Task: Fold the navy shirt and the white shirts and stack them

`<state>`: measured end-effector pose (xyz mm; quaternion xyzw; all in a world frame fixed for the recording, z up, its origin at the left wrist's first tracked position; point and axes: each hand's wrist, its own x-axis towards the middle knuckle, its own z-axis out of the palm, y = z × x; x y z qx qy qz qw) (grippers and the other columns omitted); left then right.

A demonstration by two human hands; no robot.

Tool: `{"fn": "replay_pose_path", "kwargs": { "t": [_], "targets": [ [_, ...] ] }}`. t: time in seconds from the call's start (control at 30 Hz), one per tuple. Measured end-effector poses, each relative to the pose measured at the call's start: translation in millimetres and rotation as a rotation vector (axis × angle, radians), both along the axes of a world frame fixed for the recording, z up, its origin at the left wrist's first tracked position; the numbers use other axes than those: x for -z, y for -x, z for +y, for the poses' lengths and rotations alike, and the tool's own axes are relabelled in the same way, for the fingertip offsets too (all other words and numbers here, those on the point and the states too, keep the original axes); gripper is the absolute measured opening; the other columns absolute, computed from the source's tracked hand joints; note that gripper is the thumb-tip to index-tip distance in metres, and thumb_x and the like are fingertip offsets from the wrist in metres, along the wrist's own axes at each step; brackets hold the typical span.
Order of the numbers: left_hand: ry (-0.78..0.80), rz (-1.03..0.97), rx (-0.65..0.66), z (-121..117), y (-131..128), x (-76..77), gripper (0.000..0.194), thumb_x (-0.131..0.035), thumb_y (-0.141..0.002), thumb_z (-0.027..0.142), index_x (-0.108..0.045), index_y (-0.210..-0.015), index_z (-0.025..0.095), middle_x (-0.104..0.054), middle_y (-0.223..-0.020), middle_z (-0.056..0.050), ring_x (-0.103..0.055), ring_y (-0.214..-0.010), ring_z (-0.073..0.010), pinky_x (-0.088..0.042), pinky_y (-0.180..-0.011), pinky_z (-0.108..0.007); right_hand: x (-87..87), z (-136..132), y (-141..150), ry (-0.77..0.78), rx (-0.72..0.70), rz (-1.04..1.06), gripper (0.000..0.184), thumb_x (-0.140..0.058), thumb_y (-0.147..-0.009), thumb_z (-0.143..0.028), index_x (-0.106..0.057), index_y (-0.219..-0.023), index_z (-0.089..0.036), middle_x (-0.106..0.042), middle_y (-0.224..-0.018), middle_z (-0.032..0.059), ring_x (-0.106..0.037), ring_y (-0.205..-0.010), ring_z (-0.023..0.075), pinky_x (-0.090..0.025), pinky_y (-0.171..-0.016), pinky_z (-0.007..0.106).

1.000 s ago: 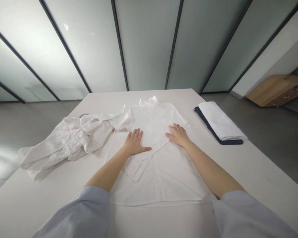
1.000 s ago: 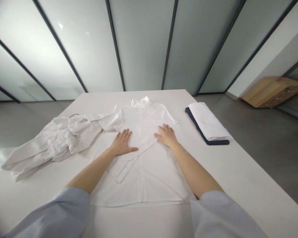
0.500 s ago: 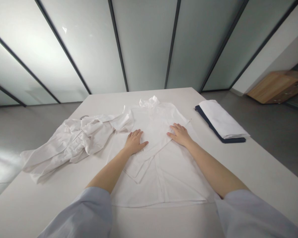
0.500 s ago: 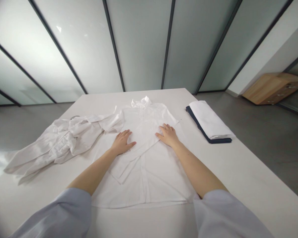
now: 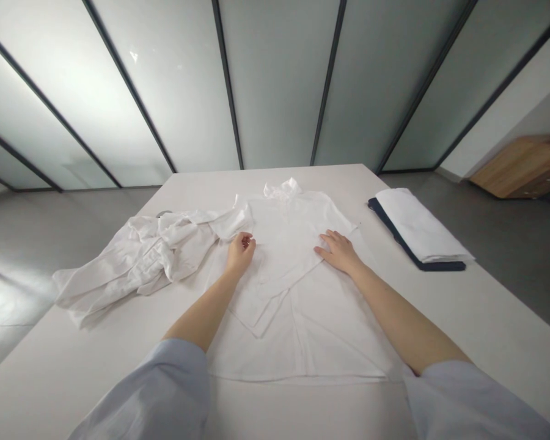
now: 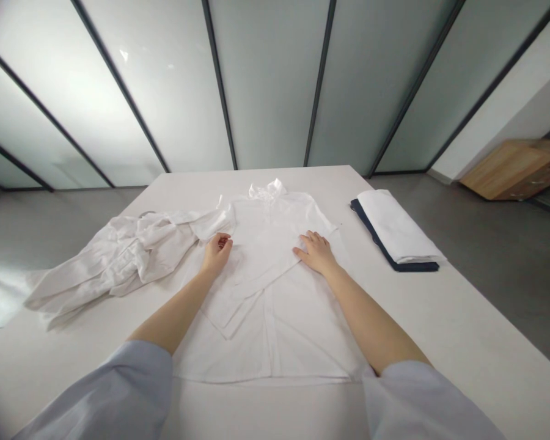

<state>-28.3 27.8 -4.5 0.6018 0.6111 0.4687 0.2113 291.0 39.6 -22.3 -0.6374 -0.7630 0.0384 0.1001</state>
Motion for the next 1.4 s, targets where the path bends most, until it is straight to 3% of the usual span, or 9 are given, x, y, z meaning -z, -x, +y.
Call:
{"fn": "replay_pose_path", "kwargs": {
  "t": [0.23, 0.4, 0.53, 0.67, 0.77, 0.93, 1.13, 1.27, 1.4],
  "targets": [
    [-0.073, 0.113, -0.12, 19.2, 37.0, -30.4, 0.017, -0.048, -0.079, 0.029, -0.062, -0.081, 0.019, -0.065, -0.076, -0.004, -0.062, -0.072, -0.0181, -0.049, -0.069, -0.03, 0.4, -1.0, -0.3, 0.003, 0.0, -0.019, 0.058, -0.045, -0.092, -0.052, -0.051, -0.138, -0.018, -0.042, -0.15, 0.0136, -0.035, -0.139, 0.0328, -0.028, -0.113, 0.049],
    [-0.064, 0.611, -0.186, 35.4, 73.8, -56.1, 0.027, -0.049, -0.081, 0.024, -0.067, -0.101, 0.02, -0.065, -0.112, -0.012, -0.058, -0.108, -0.0287, -0.043, -0.096, -0.045, -0.7, -2.2, 1.0, 0.015, 0.007, -0.02, 0.058, -0.044, -0.092, -0.052, -0.051, -0.138, -0.019, -0.041, -0.151, 0.0133, -0.034, -0.14, 0.0314, -0.028, -0.114, 0.048],
    [0.062, 0.884, -0.221, 45.8, 101.5, -57.7, 0.046, -0.048, -0.079, 0.014, -0.061, -0.123, 0.02, -0.051, -0.139, -0.015, -0.041, -0.132, -0.0335, -0.028, -0.108, -0.052, -2.2, -2.4, 2.2, 0.008, 0.001, -0.001, 0.056, -0.045, -0.091, -0.051, -0.052, -0.137, -0.019, -0.042, -0.15, 0.0141, -0.035, -0.139, 0.032, -0.028, -0.113, 0.049],
    [0.314, 0.903, -0.203, 56.6, 116.7, -53.4, 0.04, -0.051, -0.076, 0.014, -0.068, -0.112, 0.019, -0.062, -0.124, -0.018, -0.051, -0.121, -0.0371, -0.035, -0.101, -0.053, -1.1, -2.0, 1.5, -0.005, -0.01, 0.022, 0.056, -0.046, -0.091, -0.05, -0.052, -0.136, -0.018, -0.043, -0.149, 0.015, -0.036, -0.138, 0.0327, -0.029, -0.112, 0.051],
    [0.328, 0.744, -0.296, 66.4, 117.1, -60.0, 0.038, -0.048, -0.078, 0.014, -0.07, -0.108, 0.019, -0.067, -0.115, -0.017, -0.057, -0.112, -0.0355, -0.042, -0.093, -0.049, 2.6, -0.9, 0.3, -0.027, -0.012, 0.037, 0.055, -0.046, -0.09, -0.051, -0.053, -0.135, -0.02, -0.044, -0.148, 0.0142, -0.038, -0.138, 0.0327, -0.03, -0.111, 0.051],
    [-0.076, 0.537, -0.306, 82.7, 83.7, -88.6, 0.042, -0.035, -0.083, 0.01, -0.068, -0.109, 0.017, -0.067, -0.115, -0.012, -0.057, -0.112, -0.0253, -0.038, -0.103, -0.04, 9.6, 2.5, -0.8, -0.072, 0.01, 0.079, 0.051, -0.049, -0.088, -0.048, -0.057, -0.131, -0.021, -0.049, -0.145, 0.012, -0.038, -0.137, 0.0329, -0.031, -0.11, 0.051],
    [-0.412, 0.642, 0.237, 46.7, -20.7, -111.8, 0.039, -0.04, -0.088, 0.018, -0.062, -0.119, 0.021, -0.055, -0.137, -0.006, -0.039, -0.135, -0.0253, -0.028, -0.112, -0.045, 3.1, 3.6, -2.8, -0.223, 0.042, 0.361, 0.042, -0.044, -0.089, -0.042, -0.064, -0.116, -0.018, -0.062, -0.126, 0.0139, -0.049, -0.127, 0.0307, -0.038, -0.107, 0.048],
    [-0.461, 0.743, 0.476, 11.4, -66.1, -99.8, 0.053, -0.054, -0.087, 0.045, -0.051, -0.134, 0.023, -0.04, -0.151, -0.009, -0.028, -0.142, -0.0322, -0.021, -0.116, -0.05, -4.7, -2.3, -4.5, -0.153, 0.019, 0.642, 0.046, -0.034, -0.093, -0.047, -0.065, -0.112, -0.019, -0.07, -0.11, 0.0108, -0.063, -0.105, 0.0266, -0.049, -0.093, 0.042],
    [-0.356, 0.728, 0.412, 14.4, -63.4, -63.4, 0.042, -0.052, -0.089, 0.041, -0.058, -0.124, 0.02, -0.057, -0.133, -0.012, -0.044, -0.13, -0.0285, -0.022, -0.117, -0.048, -9.2, -6.1, -4.8, -0.048, -0.022, 0.738, 0.052, -0.025, -0.096, -0.047, -0.068, -0.109, -0.02, -0.072, -0.107, 0.008, -0.064, -0.106, 0.0267, -0.047, -0.095, 0.043]
  ]
}}
